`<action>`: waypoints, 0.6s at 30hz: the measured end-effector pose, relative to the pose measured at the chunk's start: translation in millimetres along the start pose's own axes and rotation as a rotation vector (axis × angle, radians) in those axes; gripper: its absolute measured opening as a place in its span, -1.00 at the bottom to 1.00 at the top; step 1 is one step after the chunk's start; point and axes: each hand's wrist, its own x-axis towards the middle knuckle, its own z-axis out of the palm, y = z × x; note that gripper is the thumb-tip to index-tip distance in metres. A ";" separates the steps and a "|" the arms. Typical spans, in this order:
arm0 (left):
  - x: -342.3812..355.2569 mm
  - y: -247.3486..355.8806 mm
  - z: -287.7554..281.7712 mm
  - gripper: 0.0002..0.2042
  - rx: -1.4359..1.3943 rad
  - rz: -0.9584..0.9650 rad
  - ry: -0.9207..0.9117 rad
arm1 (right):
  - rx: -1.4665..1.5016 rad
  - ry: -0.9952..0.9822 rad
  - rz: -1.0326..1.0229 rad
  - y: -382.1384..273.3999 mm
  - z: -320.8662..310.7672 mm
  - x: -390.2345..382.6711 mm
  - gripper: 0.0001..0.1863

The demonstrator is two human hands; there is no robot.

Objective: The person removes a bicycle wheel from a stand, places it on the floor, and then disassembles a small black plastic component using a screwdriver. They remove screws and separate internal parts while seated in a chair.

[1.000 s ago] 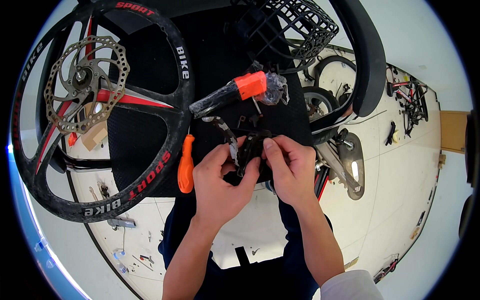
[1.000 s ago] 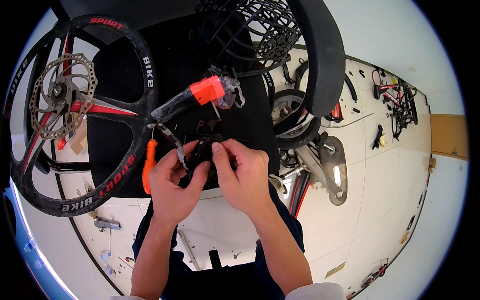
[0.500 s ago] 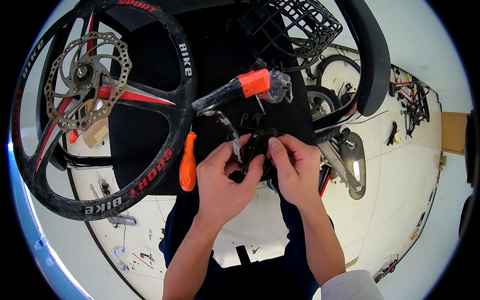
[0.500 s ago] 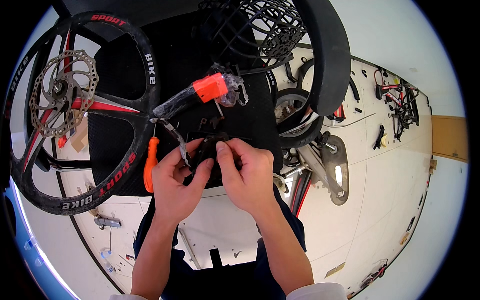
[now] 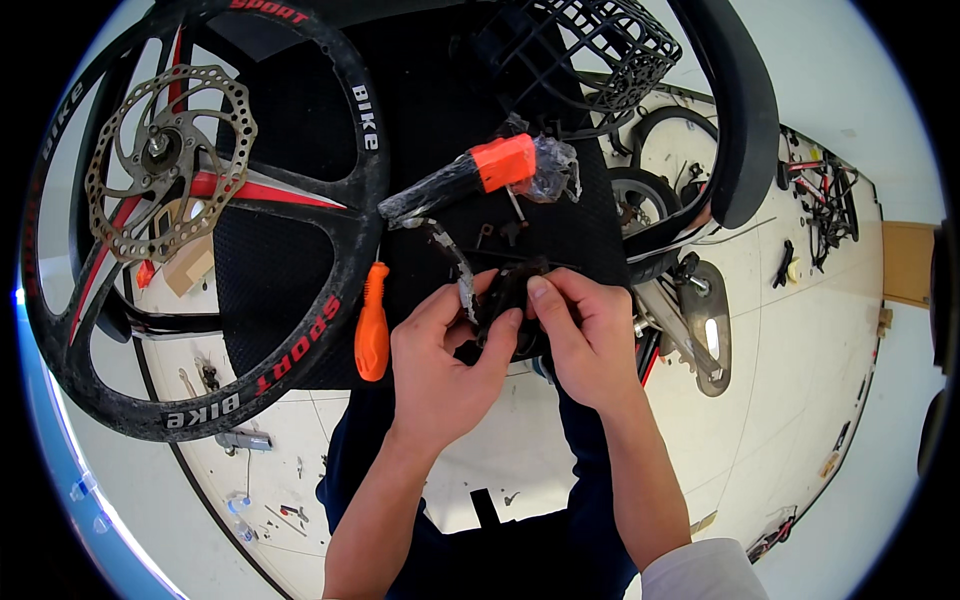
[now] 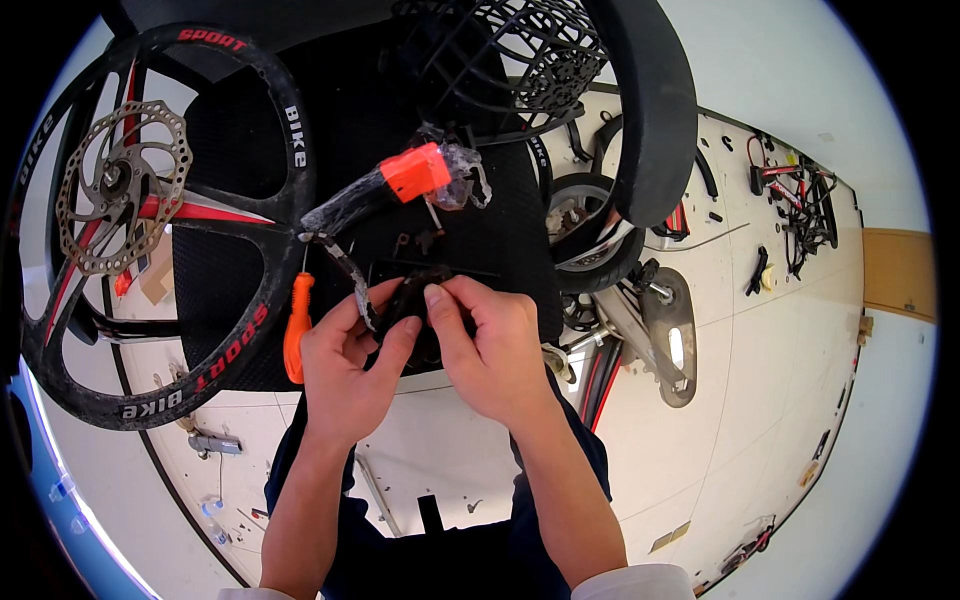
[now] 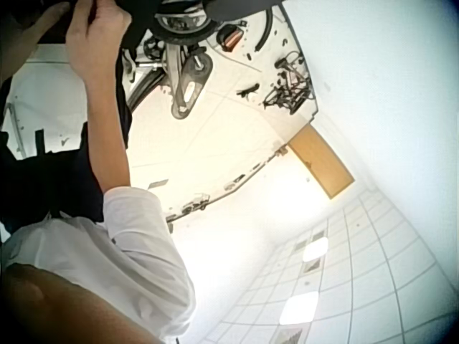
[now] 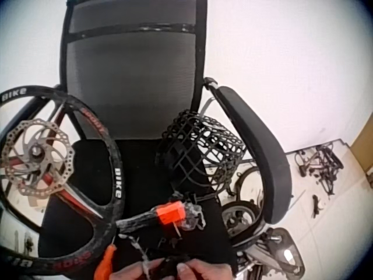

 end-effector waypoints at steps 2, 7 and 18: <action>-0.5 0.9 0.8 -0.70 -0.001 -0.008 0.002 | 0.001 0.011 -0.009 1.1 0.8 -0.1 -0.81; -0.5 1.2 3.1 -0.70 -0.029 -0.030 0.014 | 0.069 -0.020 0.043 3.5 -2.0 -0.9 -0.79; 2.1 11.2 0.4 -0.70 -0.050 -0.160 0.029 | 0.484 0.098 0.346 2.5 -30.2 0.0 -0.71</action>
